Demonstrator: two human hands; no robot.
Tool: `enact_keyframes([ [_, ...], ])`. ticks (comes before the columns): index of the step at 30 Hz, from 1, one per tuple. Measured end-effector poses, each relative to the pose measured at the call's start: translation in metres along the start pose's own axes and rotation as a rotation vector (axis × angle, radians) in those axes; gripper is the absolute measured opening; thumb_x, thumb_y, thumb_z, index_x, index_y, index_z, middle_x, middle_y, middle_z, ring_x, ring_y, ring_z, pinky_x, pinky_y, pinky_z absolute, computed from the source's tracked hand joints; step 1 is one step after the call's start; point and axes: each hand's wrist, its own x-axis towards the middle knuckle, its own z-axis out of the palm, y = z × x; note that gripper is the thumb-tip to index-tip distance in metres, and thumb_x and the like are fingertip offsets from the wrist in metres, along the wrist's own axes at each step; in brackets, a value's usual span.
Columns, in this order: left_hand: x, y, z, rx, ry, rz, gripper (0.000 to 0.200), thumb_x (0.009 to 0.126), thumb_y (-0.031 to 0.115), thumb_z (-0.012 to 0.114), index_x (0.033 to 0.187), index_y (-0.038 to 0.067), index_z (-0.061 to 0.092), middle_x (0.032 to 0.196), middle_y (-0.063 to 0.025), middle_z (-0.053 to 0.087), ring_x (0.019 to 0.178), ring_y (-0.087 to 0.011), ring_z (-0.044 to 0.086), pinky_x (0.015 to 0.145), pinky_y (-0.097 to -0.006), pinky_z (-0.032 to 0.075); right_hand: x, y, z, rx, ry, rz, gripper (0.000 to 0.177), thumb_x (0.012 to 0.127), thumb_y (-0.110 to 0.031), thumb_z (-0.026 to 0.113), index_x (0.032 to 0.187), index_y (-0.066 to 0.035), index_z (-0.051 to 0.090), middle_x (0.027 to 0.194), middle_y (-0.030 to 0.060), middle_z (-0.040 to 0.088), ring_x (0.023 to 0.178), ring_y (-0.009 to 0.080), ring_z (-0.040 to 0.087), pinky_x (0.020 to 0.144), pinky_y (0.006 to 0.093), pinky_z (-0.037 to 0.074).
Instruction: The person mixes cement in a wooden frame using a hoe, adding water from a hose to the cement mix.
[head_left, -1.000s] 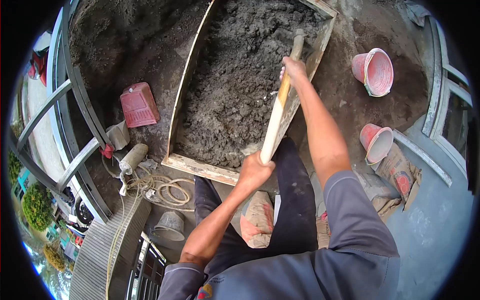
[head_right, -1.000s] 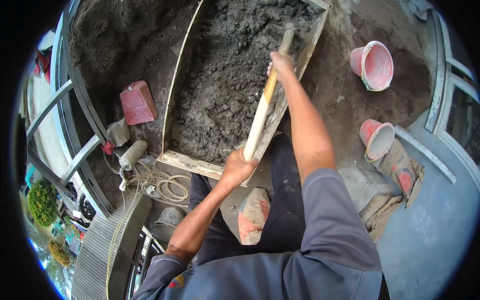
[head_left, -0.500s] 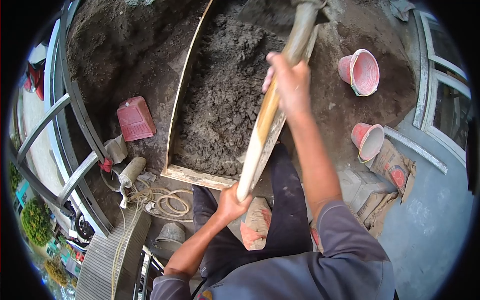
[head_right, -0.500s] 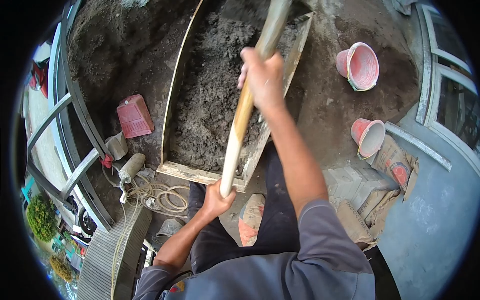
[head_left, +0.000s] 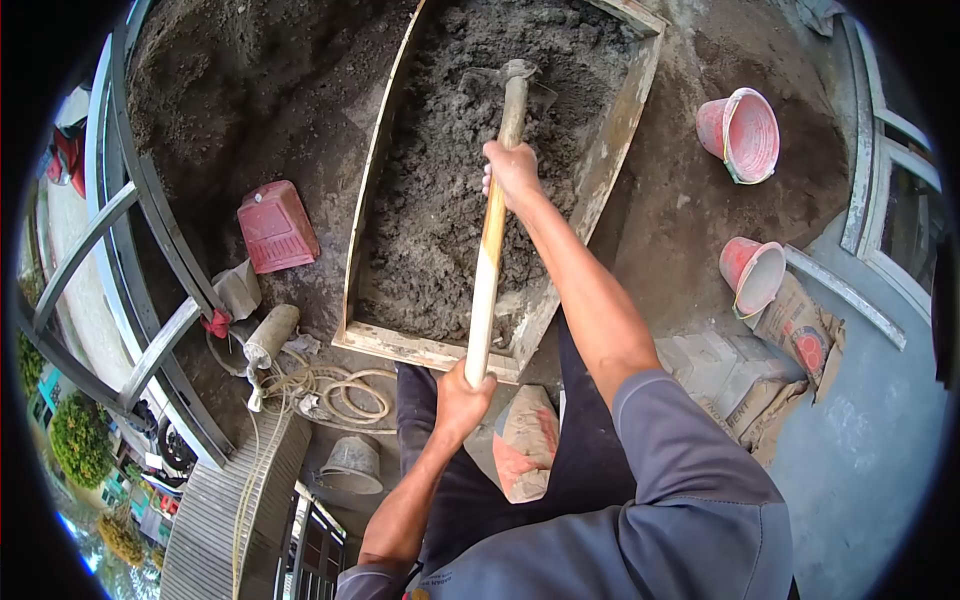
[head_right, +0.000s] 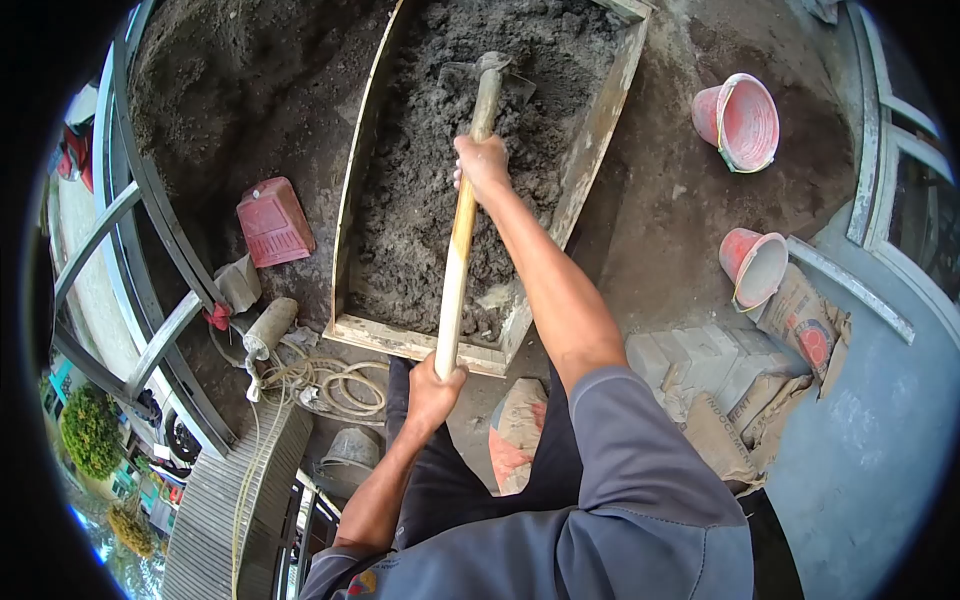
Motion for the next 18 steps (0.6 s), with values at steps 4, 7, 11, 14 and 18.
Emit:
enact_keyframes([
  [4,-0.048,-0.094,-0.001,0.067,-0.028,0.110,0.021,0.082,0.015,0.073,0.086,-0.003,0.065,0.071,-0.0245,0.067,0.070,-0.0362,0.073,0.063,-0.0422,0.056,-0.117,0.001,-0.002,0.101,-0.009,-0.022,0.027,0.089,-0.011,0.065,0.103,-0.002,0.044,0.066,0.0055,0.054,0.045,0.0157,0.054,0.039,0.0322,0.051],
  [7,-0.042,-0.083,-0.002,0.091,-0.071,0.225,0.025,0.081,0.017,0.074,0.095,-0.002,0.067,0.076,-0.0255,0.069,0.078,-0.0420,0.072,0.067,-0.0457,0.058,-0.153,-0.050,-0.012,0.110,0.015,-0.185,0.026,0.091,-0.012,0.066,0.102,-0.001,0.045,0.066,0.0054,0.055,0.045,0.0144,0.054,0.040,0.0310,0.050],
  [11,0.008,0.033,-0.010,-0.012,-0.071,0.357,0.029,0.081,0.019,0.071,0.104,0.002,0.068,0.083,-0.0259,0.070,0.084,-0.0453,0.070,0.074,-0.0479,0.057,-0.132,-0.180,-0.017,0.025,0.023,-0.438,0.028,0.088,-0.016,0.069,0.100,0.003,0.051,0.069,0.0076,0.058,0.049,0.0140,0.057,0.043,0.0291,0.053],
  [14,0.049,0.104,-0.033,0.005,-0.010,0.381,0.025,0.080,0.020,0.070,0.097,0.002,0.068,0.081,-0.0272,0.068,0.083,-0.0457,0.069,0.073,-0.0482,0.056,-0.058,-0.228,-0.011,0.053,0.006,-0.558,0.023,0.088,-0.015,0.070,0.092,0.003,0.056,0.072,0.0089,0.057,0.056,0.0149,0.058,0.050,0.0298,0.053],
  [18,0.086,0.093,-0.068,-0.017,0.004,0.227,0.024,0.083,0.015,0.068,0.095,-0.005,0.065,0.069,-0.0104,0.065,0.058,-0.0165,0.062,0.054,-0.0339,0.050,0.060,-0.147,0.046,0.101,-0.010,-0.294,0.022,0.091,-0.010,0.066,0.100,0.007,0.054,0.071,0.0108,0.056,0.054,0.0199,0.058,0.050,0.0357,0.057],
])
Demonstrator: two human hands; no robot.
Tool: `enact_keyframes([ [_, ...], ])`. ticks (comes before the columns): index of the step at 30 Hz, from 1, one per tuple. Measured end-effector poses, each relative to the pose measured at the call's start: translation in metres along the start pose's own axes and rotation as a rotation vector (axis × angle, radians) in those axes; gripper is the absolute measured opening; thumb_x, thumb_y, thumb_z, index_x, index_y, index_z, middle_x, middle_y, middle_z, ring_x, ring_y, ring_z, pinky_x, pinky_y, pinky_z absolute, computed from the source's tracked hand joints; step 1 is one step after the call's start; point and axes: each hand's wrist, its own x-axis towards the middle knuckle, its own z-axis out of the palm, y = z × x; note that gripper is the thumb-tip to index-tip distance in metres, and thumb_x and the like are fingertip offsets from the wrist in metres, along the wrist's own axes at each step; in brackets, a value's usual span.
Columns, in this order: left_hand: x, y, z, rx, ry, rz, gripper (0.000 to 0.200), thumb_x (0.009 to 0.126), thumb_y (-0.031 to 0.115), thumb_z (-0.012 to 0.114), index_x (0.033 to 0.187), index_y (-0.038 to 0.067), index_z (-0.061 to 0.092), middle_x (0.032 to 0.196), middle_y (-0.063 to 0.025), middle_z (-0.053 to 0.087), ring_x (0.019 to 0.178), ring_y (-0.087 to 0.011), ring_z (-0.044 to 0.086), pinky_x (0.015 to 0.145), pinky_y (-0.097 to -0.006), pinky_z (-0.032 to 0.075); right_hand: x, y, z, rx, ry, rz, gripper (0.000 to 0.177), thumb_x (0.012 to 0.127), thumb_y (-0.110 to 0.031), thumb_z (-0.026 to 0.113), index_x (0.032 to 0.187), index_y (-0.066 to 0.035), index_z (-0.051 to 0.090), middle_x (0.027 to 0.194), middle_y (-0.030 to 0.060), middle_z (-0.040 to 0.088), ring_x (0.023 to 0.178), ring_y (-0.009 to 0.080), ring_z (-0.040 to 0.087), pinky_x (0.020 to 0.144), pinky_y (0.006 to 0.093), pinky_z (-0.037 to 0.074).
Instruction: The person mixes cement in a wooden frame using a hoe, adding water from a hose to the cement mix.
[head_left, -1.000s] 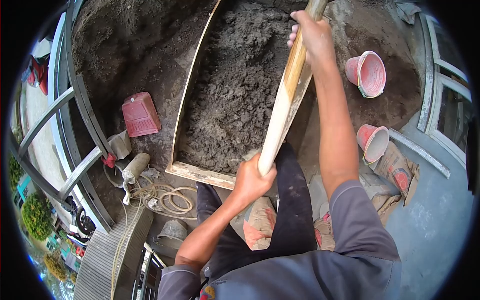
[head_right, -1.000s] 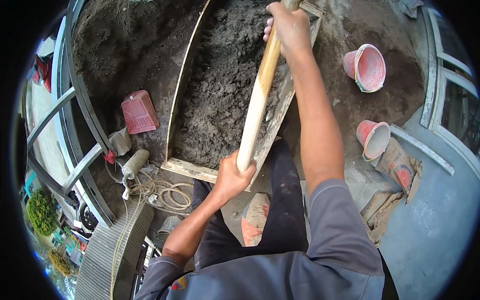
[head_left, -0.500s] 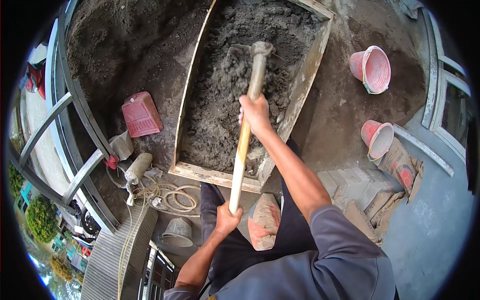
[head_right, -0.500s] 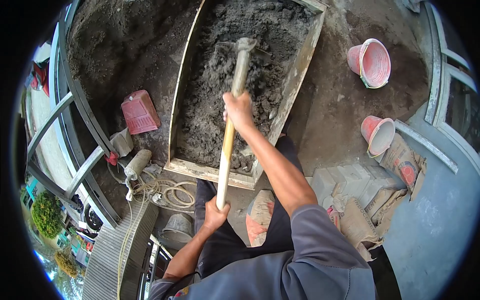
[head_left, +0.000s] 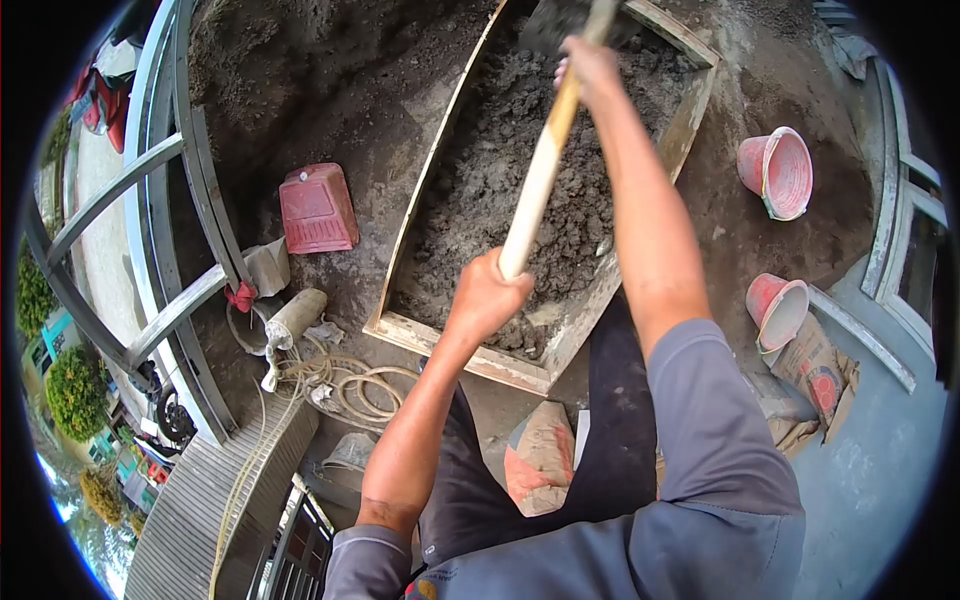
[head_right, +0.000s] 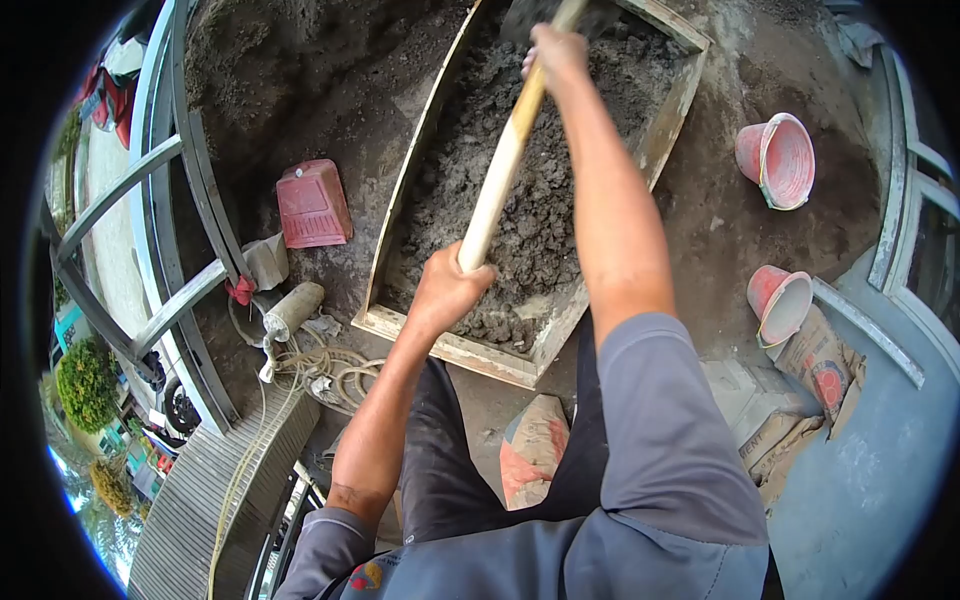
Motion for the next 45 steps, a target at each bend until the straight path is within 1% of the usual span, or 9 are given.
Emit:
enact_keyframes([
  [4,-0.043,-0.112,0.023,-0.047,0.049,-0.157,0.020,0.082,0.014,0.066,0.091,-0.003,0.062,0.067,-0.0055,0.060,0.052,-0.0119,0.055,0.049,-0.0321,0.045,-0.044,0.148,0.023,-0.119,-0.024,0.270,0.023,0.090,-0.016,0.066,0.092,0.004,0.055,0.064,0.0090,0.056,0.046,0.0205,0.057,0.042,0.0378,0.052],
  [5,-0.058,-0.105,0.022,-0.064,0.025,-0.246,0.026,0.079,0.017,0.066,0.092,-0.005,0.064,0.078,-0.0216,0.068,0.075,-0.0287,0.069,0.073,-0.0410,0.054,-0.059,0.149,0.020,-0.112,-0.041,0.250,0.022,0.090,-0.016,0.065,0.090,0.004,0.055,0.063,0.0082,0.055,0.045,0.0198,0.056,0.041,0.0371,0.052],
  [14,-0.169,-0.175,0.059,0.035,-0.066,-0.052,0.027,0.080,0.017,0.073,0.101,0.001,0.068,0.080,-0.0253,0.070,0.081,-0.0399,0.073,0.071,-0.0431,0.058,-0.232,0.063,-0.044,0.011,0.030,0.147,0.025,0.089,-0.012,0.066,0.101,-0.001,0.046,0.065,0.0058,0.054,0.044,0.0149,0.052,0.039,0.0320,0.048],
  [17,-0.104,-0.128,0.054,-0.013,-0.054,0.150,0.027,0.080,0.016,0.073,0.102,0.001,0.069,0.081,-0.0241,0.070,0.083,-0.0399,0.073,0.071,-0.0430,0.058,-0.206,-0.020,-0.043,0.027,-0.009,-0.069,0.031,0.089,-0.011,0.064,0.108,0.005,0.047,0.071,0.0065,0.057,0.048,0.0127,0.053,0.041,0.0285,0.050],
  [21,0.010,-0.058,0.028,0.043,-0.012,0.317,0.021,0.083,0.014,0.069,0.097,-0.002,0.067,0.074,-0.0153,0.070,0.066,-0.0195,0.070,0.065,-0.0357,0.056,-0.114,-0.094,-0.022,-0.015,0.039,-0.314,0.023,0.088,-0.013,0.064,0.092,0.007,0.053,0.066,0.0080,0.057,0.050,0.0146,0.058,0.043,0.0287,0.050],
  [27,0.055,-0.057,-0.002,-0.082,-0.028,-0.116,0.018,0.081,0.013,0.067,0.088,-0.002,0.061,0.067,-0.0057,0.061,0.058,-0.0143,0.059,0.055,-0.0330,0.048,0.045,0.087,0.034,-0.049,0.037,0.072,0.019,0.087,-0.013,0.065,0.091,0.005,0.059,0.061,0.0097,0.057,0.045,0.0204,0.058,0.042,0.0369,0.054],
  [34,-0.047,-0.123,0.029,0.046,0.056,-0.150,0.025,0.080,0.017,0.069,0.089,-0.004,0.063,0.074,-0.0209,0.067,0.068,-0.0259,0.068,0.067,-0.0396,0.053,-0.072,0.116,0.011,-0.154,0.028,0.193,0.027,0.089,-0.017,0.065,0.099,0.005,0.054,0.064,0.0083,0.058,0.047,0.0179,0.059,0.042,0.0333,0.053],
  [39,-0.108,-0.178,0.074,0.023,-0.091,-0.031,0.026,0.080,0.016,0.073,0.100,0.000,0.068,0.080,-0.0243,0.070,0.082,-0.0367,0.075,0.071,-0.0408,0.057,-0.190,0.050,-0.042,-0.047,0.025,0.074,0.028,0.090,-0.013,0.064,0.104,0.003,0.046,0.065,0.0063,0.055,0.046,0.0151,0.055,0.040,0.0308,0.049],
  [45,0.005,-0.058,0.103,-0.006,-0.053,0.219,0.026,0.080,0.016,0.071,0.096,-0.003,0.067,0.075,-0.0207,0.068,0.073,-0.0295,0.070,0.067,-0.0391,0.055,-0.118,-0.092,-0.070,-0.096,0.108,-0.273,0.024,0.090,-0.017,0.067,0.093,0.003,0.054,0.069,0.0059,0.056,0.049,0.0135,0.055,0.044,0.0298,0.050],
])
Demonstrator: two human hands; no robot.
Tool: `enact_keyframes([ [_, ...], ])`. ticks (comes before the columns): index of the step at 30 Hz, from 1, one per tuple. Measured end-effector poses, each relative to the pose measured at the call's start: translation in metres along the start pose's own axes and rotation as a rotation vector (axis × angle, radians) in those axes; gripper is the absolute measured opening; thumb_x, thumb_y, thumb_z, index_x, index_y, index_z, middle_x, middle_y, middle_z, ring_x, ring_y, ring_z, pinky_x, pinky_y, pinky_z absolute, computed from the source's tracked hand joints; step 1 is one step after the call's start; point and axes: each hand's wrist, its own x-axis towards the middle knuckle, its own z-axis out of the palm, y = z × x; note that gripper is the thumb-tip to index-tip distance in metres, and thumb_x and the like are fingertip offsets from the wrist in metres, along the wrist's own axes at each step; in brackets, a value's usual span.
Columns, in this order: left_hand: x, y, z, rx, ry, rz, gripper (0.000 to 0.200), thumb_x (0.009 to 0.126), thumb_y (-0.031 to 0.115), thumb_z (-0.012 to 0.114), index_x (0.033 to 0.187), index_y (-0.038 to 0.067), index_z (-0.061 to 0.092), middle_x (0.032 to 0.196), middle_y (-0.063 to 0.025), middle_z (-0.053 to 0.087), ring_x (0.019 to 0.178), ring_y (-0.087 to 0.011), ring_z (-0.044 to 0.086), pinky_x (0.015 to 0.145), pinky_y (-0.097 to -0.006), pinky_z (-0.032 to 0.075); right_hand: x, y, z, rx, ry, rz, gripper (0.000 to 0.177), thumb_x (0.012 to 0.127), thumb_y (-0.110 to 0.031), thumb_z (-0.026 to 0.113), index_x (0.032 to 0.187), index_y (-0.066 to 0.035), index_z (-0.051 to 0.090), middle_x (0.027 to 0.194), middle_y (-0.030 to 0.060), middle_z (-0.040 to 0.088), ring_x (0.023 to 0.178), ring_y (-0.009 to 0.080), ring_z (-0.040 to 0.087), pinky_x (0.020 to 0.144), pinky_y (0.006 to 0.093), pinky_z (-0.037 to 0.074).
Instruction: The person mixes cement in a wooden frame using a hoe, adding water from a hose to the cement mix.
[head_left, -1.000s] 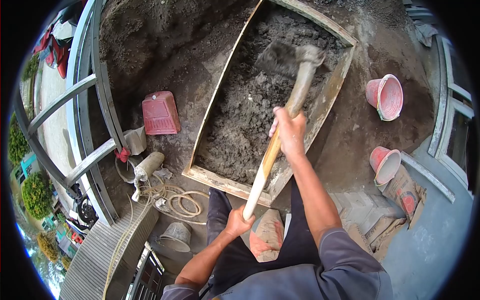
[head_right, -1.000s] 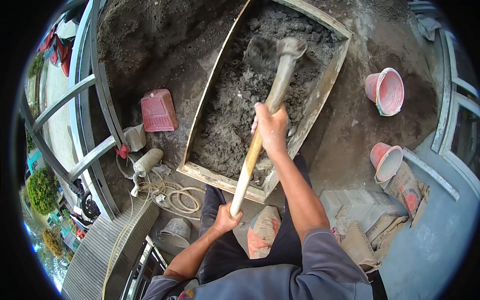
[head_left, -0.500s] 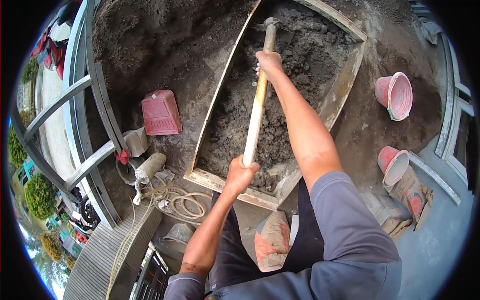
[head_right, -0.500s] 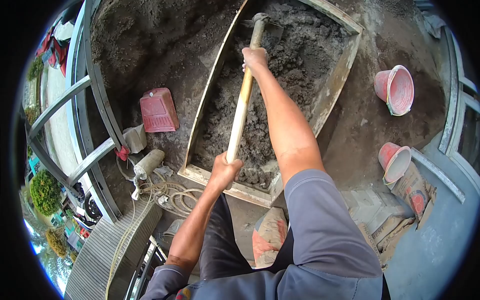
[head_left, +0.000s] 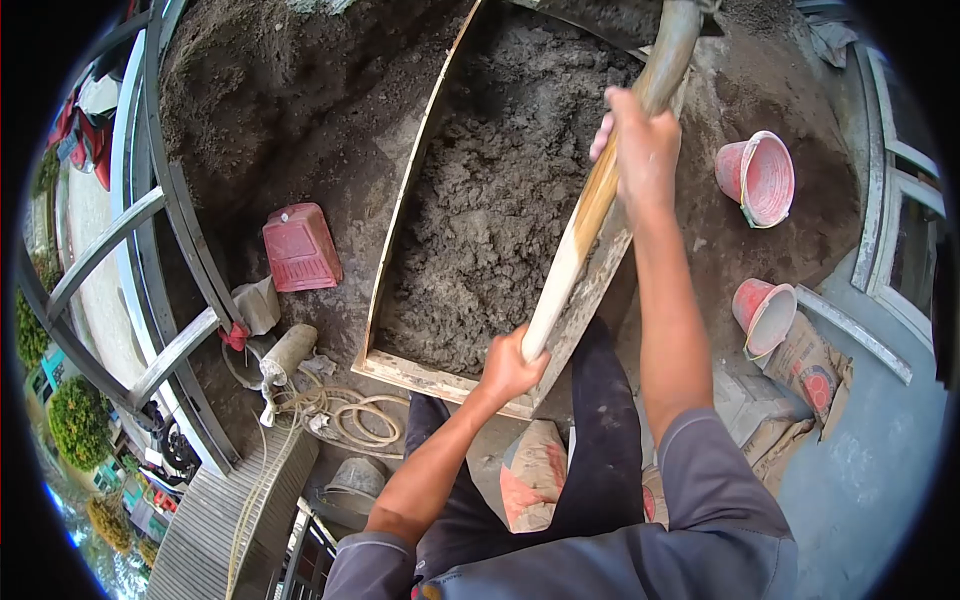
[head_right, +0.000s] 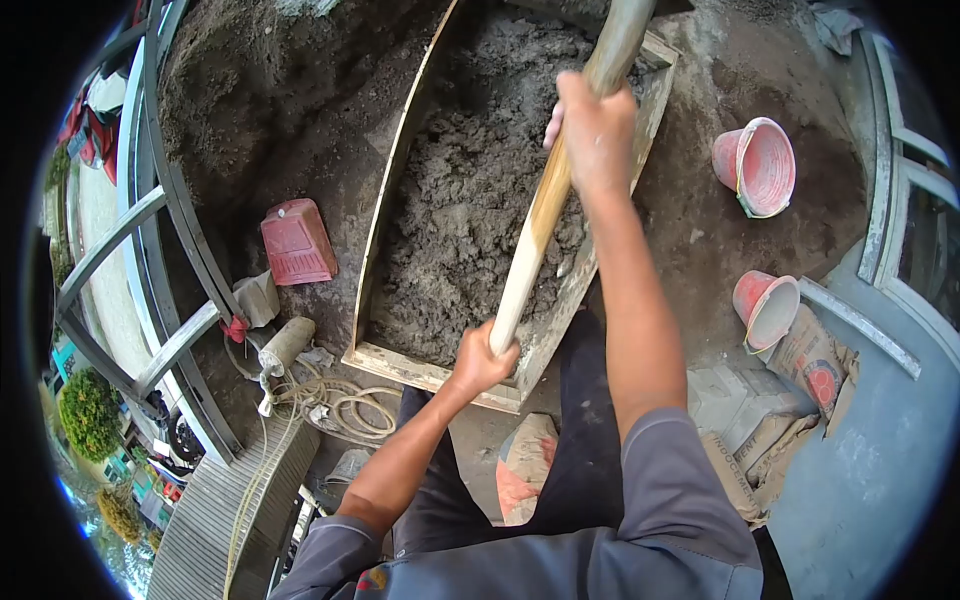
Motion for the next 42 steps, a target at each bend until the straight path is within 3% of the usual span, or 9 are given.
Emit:
enact_keyframes([
  [1,0.026,0.011,0.003,-0.017,0.021,0.041,0.024,0.080,0.014,0.070,0.091,-0.005,0.064,0.070,-0.0164,0.067,0.065,-0.0202,0.066,0.063,-0.0367,0.054,0.032,0.006,-0.001,-0.023,0.012,-0.014,0.025,0.090,-0.017,0.067,0.094,0.004,0.054,0.069,0.0059,0.056,0.050,0.0137,0.055,0.045,0.0305,0.050],
  [8,0.051,0.009,0.002,-0.024,0.010,-0.321,0.024,0.078,0.016,0.068,0.090,-0.005,0.067,0.075,-0.0190,0.069,0.068,-0.0245,0.067,0.067,-0.0392,0.053,0.123,0.202,0.017,-0.131,-0.033,0.398,0.027,0.092,-0.022,0.068,0.096,0.002,0.056,0.072,0.0073,0.057,0.052,0.0187,0.058,0.046,0.0349,0.053],
  [12,-0.027,-0.025,0.000,-0.155,0.030,-0.441,0.023,0.079,0.016,0.069,0.088,-0.005,0.064,0.071,-0.0151,0.065,0.064,-0.0188,0.061,0.063,-0.0375,0.050,0.036,0.194,0.037,-0.206,-0.095,0.370,0.033,0.091,-0.021,0.063,0.108,0.006,0.052,0.071,0.0076,0.059,0.050,0.0170,0.060,0.042,0.0312,0.053],
  [18,-0.135,-0.081,-0.001,0.064,-0.048,-0.252,0.022,0.078,0.016,0.072,0.090,-0.002,0.065,0.075,-0.0229,0.068,0.073,-0.0335,0.073,0.067,-0.0401,0.055,-0.091,0.147,-0.004,0.048,-0.068,0.415,0.033,0.090,-0.015,0.064,0.111,0.003,0.046,0.069,0.0055,0.056,0.047,0.0143,0.056,0.041,0.0298,0.050],
  [23,-0.048,-0.024,0.025,-0.004,-0.089,-0.089,0.027,0.079,0.016,0.070,0.099,-0.002,0.068,0.079,-0.0245,0.069,0.079,-0.0396,0.073,0.070,-0.0428,0.056,-0.035,0.045,-0.043,-0.019,0.007,0.117,0.025,0.089,-0.014,0.063,0.102,0.001,0.049,0.069,0.0057,0.056,0.049,0.0124,0.055,0.043,0.0286,0.052],
  [25,0.011,-0.003,0.041,-0.023,-0.086,-0.006,0.027,0.079,0.016,0.069,0.098,-0.003,0.069,0.079,-0.0245,0.069,0.077,-0.0379,0.073,0.070,-0.0426,0.056,0.020,0.033,-0.055,-0.023,0.071,0.046,0.015,0.085,-0.012,0.061,0.083,0.001,0.054,0.069,0.0073,0.059,0.049,0.0144,0.057,0.045,0.0306,0.052],
  [32,0.083,0.003,0.058,-0.043,-0.153,-0.318,0.029,0.078,0.019,0.068,0.093,-0.006,0.070,0.081,-0.0253,0.071,0.078,-0.0350,0.073,0.075,-0.0427,0.055,0.149,0.199,-0.065,-0.162,0.116,0.354,0.024,0.090,-0.019,0.066,0.091,0.003,0.056,0.069,0.0078,0.057,0.052,0.0192,0.058,0.045,0.0357,0.052],
  [37,0.027,0.000,0.024,0.050,-0.092,-0.333,0.034,0.078,0.022,0.070,0.101,-0.003,0.071,0.089,-0.0267,0.072,0.083,-0.0374,0.073,0.078,-0.0437,0.056,0.101,0.215,-0.059,-0.027,0.070,0.436,0.025,0.090,-0.019,0.066,0.095,0.002,0.052,0.065,0.0068,0.054,0.048,0.0196,0.056,0.042,0.0360,0.050],
  [42,-0.090,-0.070,-0.006,0.148,-0.175,-0.352,0.035,0.079,0.022,0.071,0.105,-0.001,0.069,0.089,-0.0263,0.072,0.088,-0.0406,0.073,0.079,-0.0434,0.057,-0.049,0.194,-0.050,0.059,0.136,0.484,0.025,0.089,-0.018,0.066,0.095,0.000,0.049,0.066,0.0064,0.054,0.044,0.0168,0.053,0.040,0.0348,0.049],
])
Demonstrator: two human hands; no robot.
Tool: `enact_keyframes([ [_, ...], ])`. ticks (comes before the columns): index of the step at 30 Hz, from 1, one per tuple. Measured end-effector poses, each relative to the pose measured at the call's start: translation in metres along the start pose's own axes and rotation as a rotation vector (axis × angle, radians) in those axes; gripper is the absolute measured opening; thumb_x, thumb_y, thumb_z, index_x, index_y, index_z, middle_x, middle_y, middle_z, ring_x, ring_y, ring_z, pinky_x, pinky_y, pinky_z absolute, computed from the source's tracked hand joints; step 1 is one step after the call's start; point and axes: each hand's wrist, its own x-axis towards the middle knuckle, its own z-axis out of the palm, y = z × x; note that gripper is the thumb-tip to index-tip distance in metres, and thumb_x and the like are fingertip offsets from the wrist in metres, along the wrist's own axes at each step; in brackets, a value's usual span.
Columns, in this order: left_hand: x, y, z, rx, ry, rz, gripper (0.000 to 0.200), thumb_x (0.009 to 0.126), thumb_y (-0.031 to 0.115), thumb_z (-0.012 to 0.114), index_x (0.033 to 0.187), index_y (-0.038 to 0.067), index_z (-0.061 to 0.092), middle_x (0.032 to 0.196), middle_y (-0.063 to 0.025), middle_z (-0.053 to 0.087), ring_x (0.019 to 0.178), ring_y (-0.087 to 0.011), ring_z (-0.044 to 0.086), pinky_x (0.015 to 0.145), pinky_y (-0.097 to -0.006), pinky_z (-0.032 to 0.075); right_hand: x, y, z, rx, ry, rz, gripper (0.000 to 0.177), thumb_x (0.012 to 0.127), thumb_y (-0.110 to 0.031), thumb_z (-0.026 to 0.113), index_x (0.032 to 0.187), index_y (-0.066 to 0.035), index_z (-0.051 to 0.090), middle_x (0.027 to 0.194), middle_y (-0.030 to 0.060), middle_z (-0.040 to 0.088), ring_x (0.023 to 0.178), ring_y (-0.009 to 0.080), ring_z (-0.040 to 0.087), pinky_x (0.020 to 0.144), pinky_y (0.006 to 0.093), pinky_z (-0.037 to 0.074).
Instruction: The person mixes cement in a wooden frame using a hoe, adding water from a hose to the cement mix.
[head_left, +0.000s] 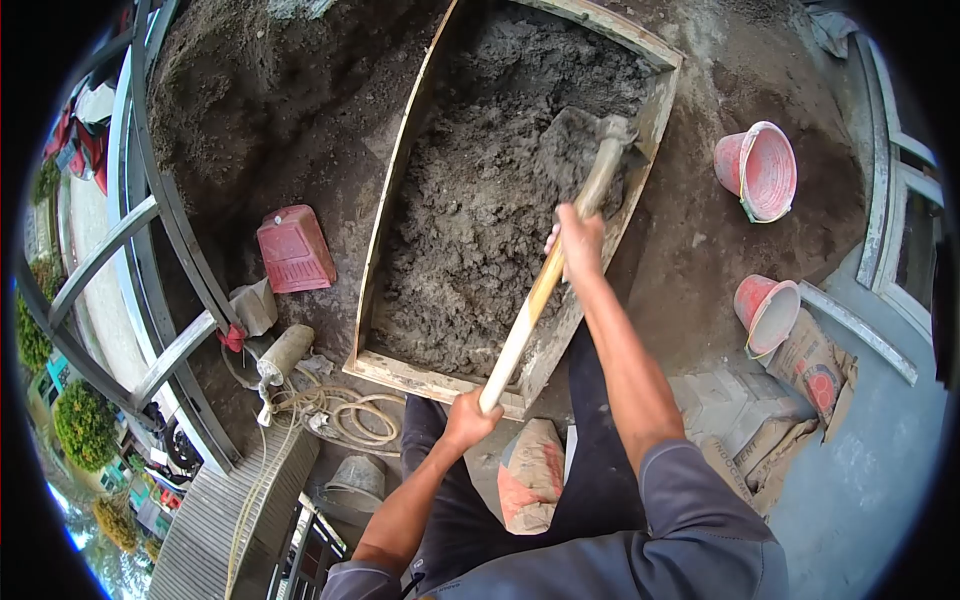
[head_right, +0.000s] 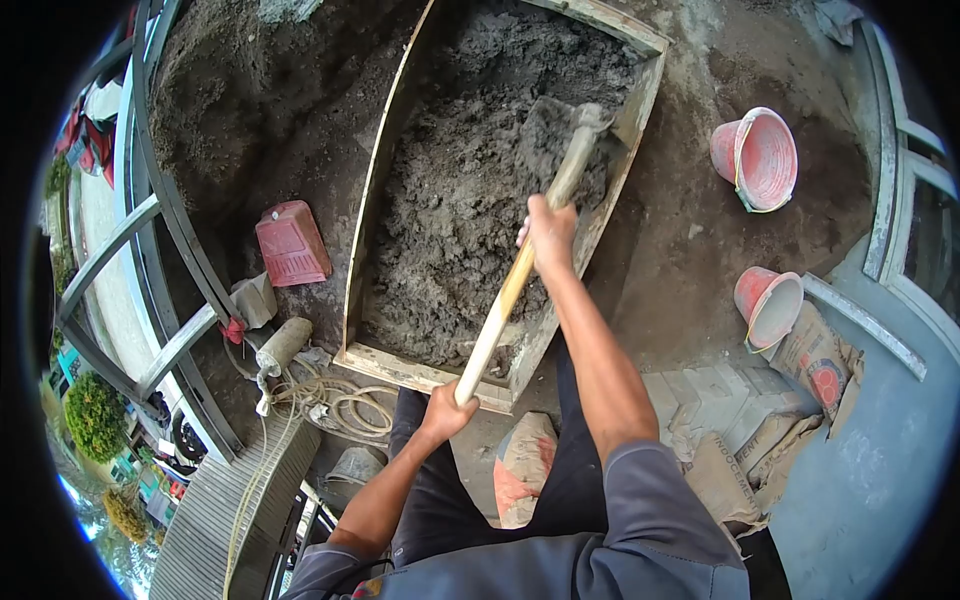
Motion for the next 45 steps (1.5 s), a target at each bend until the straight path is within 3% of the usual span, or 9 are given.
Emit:
enact_keyframes([
  [4,-0.018,-0.029,0.007,-0.036,0.005,0.107,0.031,0.078,0.019,0.073,0.102,0.000,0.070,0.086,-0.0255,0.071,0.085,-0.0401,0.073,0.075,-0.0422,0.057,-0.059,-0.028,0.007,0.075,-0.102,-0.086,0.025,0.090,-0.014,0.066,0.099,0.000,0.048,0.067,0.0056,0.054,0.045,0.0158,0.052,0.041,0.0322,0.049],
  [11,0.100,0.098,-0.083,-0.083,0.136,0.288,0.030,0.078,0.018,0.071,0.100,-0.002,0.069,0.082,-0.0257,0.070,0.080,-0.0358,0.075,0.072,-0.0405,0.057,-0.010,-0.180,0.089,0.092,-0.169,-0.495,0.023,0.090,-0.014,0.067,0.092,0.003,0.052,0.068,0.0073,0.056,0.049,0.0157,0.056,0.043,0.0313,0.049],
  [17,0.151,0.090,-0.142,-0.227,0.146,0.025,0.020,0.077,0.015,0.068,0.084,-0.003,0.063,0.065,-0.0093,0.062,0.060,-0.0172,0.060,0.059,-0.0368,0.050,0.161,-0.063,0.207,-0.040,-0.160,-0.155,0.027,0.088,-0.017,0.070,0.092,0.006,0.055,0.071,0.0108,0.058,0.052,0.0218,0.059,0.046,0.0389,0.054],
  [22,0.092,0.035,-0.108,-0.409,0.178,-0.068,0.017,0.078,0.014,0.067,0.080,-0.002,0.060,0.064,-0.0059,0.058,0.059,-0.0152,0.057,0.056,-0.0347,0.047,0.088,-0.024,0.213,-0.204,-0.176,-0.197,0.022,0.087,-0.017,0.067,0.083,0.002,0.055,0.065,0.0078,0.057,0.047,0.0187,0.058,0.041,0.0342,0.051],
  [28,-0.014,-0.070,-0.038,-0.241,0.144,0.070,0.020,0.078,0.014,0.071,0.086,-0.003,0.063,0.070,-0.0125,0.064,0.065,-0.0167,0.061,0.065,-0.0363,0.052,-0.078,0.004,0.119,-0.120,-0.275,-0.088,0.029,0.089,-0.014,0.066,0.105,0.001,0.046,0.067,0.0056,0.055,0.048,0.0146,0.056,0.041,0.0312,0.050],
  [32,0.005,-0.063,-0.010,-0.134,0.048,0.123,0.025,0.078,0.016,0.071,0.093,-0.003,0.067,0.076,-0.0203,0.069,0.073,-0.0263,0.073,0.069,-0.0383,0.056,-0.108,-0.035,0.083,-0.088,-0.246,-0.219,0.036,0.091,-0.014,0.064,0.115,0.006,0.046,0.077,0.0058,0.055,0.051,0.0135,0.055,0.044,0.0266,0.052],
  [39,0.189,0.076,-0.089,-0.165,-0.013,0.249,0.031,0.077,0.015,0.068,0.100,-0.006,0.069,0.078,-0.0158,0.072,0.069,-0.0212,0.067,0.067,-0.0379,0.054,0.069,-0.140,0.121,-0.018,-0.047,-0.559,0.028,0.086,-0.014,0.063,0.097,0.006,0.047,0.072,0.0103,0.057,0.052,0.0174,0.058,0.047,0.0325,0.053],
  [42,0.214,0.087,-0.096,-0.186,-0.001,0.080,0.028,0.077,0.015,0.067,0.094,-0.006,0.069,0.076,-0.0163,0.071,0.067,-0.0234,0.067,0.067,-0.0389,0.053,0.182,-0.085,0.141,-0.070,-0.062,-0.335,0.029,0.088,-0.018,0.065,0.100,0.005,0.052,0.072,0.0095,0.057,0.053,0.0195,0.059,0.046,0.0364,0.053],
  [45,0.176,0.102,-0.089,-0.218,0.049,0.026,0.025,0.079,0.015,0.065,0.093,-0.005,0.066,0.074,-0.0120,0.067,0.062,-0.0182,0.061,0.059,-0.0358,0.050,0.179,-0.073,0.141,-0.137,-0.083,-0.189,0.026,0.089,-0.020,0.066,0.093,0.003,0.055,0.070,0.0093,0.057,0.051,0.0194,0.059,0.045,0.0364,0.053],
])
